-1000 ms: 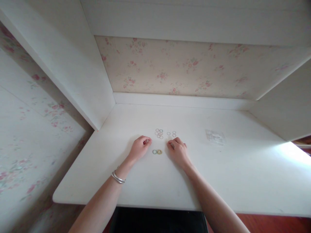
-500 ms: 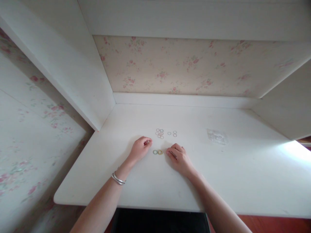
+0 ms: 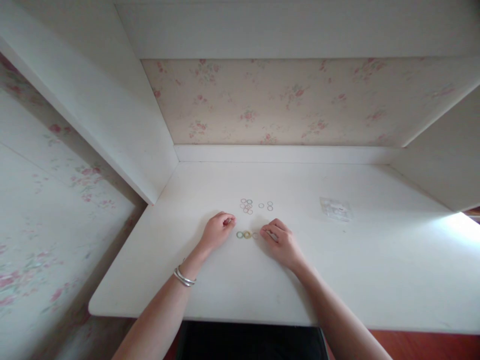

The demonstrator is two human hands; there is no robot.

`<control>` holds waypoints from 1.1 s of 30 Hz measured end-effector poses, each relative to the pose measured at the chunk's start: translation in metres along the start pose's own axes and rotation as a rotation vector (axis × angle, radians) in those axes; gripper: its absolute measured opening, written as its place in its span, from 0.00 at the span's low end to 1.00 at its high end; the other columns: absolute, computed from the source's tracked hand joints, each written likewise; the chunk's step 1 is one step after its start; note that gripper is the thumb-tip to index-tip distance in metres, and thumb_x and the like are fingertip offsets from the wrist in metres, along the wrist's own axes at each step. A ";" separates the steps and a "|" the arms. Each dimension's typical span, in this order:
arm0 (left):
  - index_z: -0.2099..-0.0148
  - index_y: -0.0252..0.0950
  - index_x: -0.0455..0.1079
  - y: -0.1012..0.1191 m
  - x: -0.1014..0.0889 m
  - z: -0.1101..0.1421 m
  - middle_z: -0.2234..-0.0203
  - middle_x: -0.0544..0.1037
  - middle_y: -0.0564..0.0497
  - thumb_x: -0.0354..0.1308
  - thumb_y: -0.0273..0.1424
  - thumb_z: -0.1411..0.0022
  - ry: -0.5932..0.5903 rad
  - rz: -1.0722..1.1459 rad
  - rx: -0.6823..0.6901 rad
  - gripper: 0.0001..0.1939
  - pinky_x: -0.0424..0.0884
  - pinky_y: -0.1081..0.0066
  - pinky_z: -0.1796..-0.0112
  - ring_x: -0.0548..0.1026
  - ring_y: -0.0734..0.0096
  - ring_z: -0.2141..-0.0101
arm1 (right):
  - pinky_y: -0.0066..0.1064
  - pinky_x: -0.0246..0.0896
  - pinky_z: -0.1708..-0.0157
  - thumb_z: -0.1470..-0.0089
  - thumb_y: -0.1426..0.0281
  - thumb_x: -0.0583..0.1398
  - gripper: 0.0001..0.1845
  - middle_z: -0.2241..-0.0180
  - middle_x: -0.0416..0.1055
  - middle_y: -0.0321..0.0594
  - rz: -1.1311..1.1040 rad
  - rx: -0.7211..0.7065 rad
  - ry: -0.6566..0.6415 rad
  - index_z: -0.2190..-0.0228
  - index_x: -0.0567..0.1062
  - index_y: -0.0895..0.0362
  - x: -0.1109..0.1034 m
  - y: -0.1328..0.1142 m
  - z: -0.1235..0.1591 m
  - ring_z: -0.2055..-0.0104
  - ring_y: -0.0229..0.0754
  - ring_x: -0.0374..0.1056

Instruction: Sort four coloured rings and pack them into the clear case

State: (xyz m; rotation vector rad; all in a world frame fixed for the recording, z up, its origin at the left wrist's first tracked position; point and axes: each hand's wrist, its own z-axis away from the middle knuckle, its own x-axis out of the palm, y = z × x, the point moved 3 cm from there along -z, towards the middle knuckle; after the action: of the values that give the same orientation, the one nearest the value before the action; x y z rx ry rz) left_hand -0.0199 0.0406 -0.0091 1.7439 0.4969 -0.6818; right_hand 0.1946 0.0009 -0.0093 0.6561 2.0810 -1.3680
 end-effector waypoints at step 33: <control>0.56 0.39 0.69 0.025 0.038 -0.031 0.58 0.71 0.49 0.50 0.32 0.36 -0.047 -0.387 0.040 0.09 0.67 0.72 0.61 0.74 0.71 0.63 | 0.26 0.56 0.72 0.45 0.65 0.54 0.12 0.70 0.68 0.36 -0.054 0.185 0.091 0.70 0.77 0.53 -0.005 0.027 -0.009 0.73 0.34 0.63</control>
State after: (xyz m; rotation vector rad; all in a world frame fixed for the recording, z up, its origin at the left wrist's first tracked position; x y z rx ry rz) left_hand 0.0307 0.0628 -0.0109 1.6796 0.8036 -1.0083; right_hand 0.2142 0.0184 -0.0203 0.7558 2.0722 -1.6021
